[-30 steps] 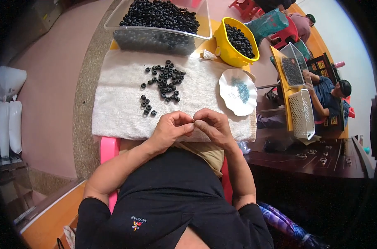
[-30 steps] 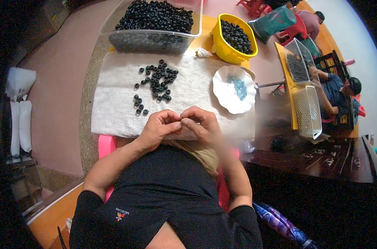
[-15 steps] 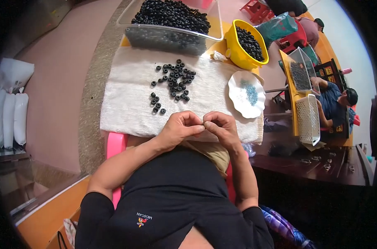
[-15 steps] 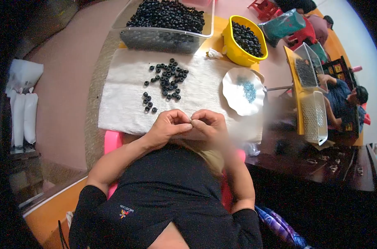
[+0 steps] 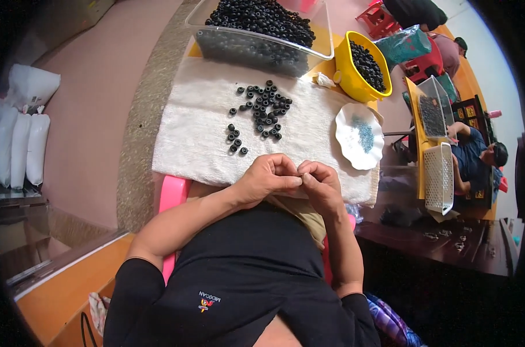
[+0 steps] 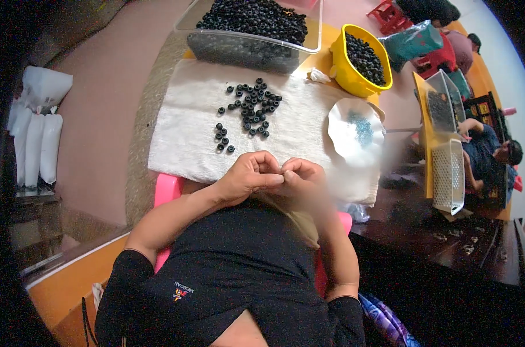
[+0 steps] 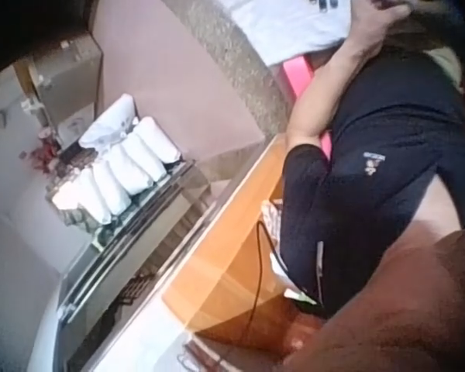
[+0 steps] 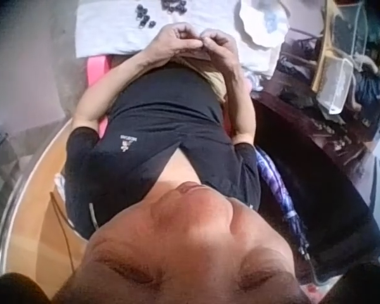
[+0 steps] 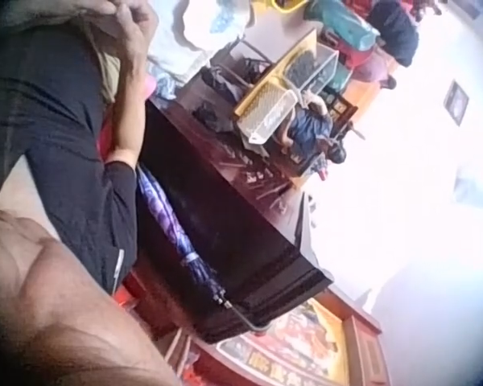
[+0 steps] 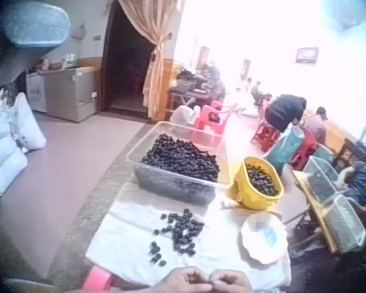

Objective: Manually sorting and inspecting small black hardware components on a workbench into different groups.

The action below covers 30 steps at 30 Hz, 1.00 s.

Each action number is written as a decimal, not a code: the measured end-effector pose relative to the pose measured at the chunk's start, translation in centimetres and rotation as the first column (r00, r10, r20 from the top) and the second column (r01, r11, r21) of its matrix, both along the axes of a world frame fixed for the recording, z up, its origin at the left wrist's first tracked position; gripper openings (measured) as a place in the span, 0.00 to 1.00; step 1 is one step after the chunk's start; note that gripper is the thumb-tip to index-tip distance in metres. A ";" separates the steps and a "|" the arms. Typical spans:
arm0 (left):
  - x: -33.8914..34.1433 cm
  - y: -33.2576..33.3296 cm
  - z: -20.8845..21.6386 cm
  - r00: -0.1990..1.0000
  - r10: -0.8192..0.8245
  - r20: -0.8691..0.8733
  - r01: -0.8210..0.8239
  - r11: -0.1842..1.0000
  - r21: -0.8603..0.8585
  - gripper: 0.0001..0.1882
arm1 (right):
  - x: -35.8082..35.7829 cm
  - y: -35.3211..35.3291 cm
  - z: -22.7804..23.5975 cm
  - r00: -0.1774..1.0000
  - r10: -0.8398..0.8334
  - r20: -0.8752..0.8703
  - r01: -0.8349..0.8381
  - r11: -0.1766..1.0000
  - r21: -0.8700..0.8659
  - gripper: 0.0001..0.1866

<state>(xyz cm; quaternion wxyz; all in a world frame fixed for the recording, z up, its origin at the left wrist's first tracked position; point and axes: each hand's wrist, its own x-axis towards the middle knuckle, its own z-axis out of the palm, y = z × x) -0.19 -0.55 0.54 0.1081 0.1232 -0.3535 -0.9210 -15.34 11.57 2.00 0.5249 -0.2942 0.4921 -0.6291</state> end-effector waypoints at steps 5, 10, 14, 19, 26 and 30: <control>-0.1 -0.1 -0.1 0.999 -0.041 0.006 0.041 0.999 0.014 0.08 | -0.2 0.4 0.0 0.993 0.039 0.112 -0.044 0.998 0.048 0.09; 0.0 -0.2 -0.2 0.998 -0.056 -0.002 0.056 0.998 -0.002 0.08 | -0.2 0.6 0.6 0.996 0.076 -0.042 -0.073 0.995 0.065 0.09; -0.1 -0.3 -0.6 0.999 -0.028 -0.017 0.028 0.999 0.015 0.08 | -0.1 0.6 0.1 0.916 0.022 -0.401 -0.011 0.999 0.030 0.06; -0.2 -0.1 -0.6 0.999 0.035 -0.017 -0.036 0.999 -0.012 0.09 | -0.9 -0.3 1.6 0.739 0.033 -0.673 -0.017 0.999 0.030 0.02; -0.3 0.0 -0.8 0.995 0.103 -0.002 -0.102 0.975 -0.198 0.10 | -3.0 -6.5 3.9 0.485 -0.046 -0.874 -0.075 0.993 -0.094 0.03; -0.5 0.4 -1.1 0.995 0.096 0.009 -0.089 0.948 -0.307 0.10 | -2.8 -10.5 2.5 0.256 0.028 -0.966 -0.171 0.985 -0.017 0.13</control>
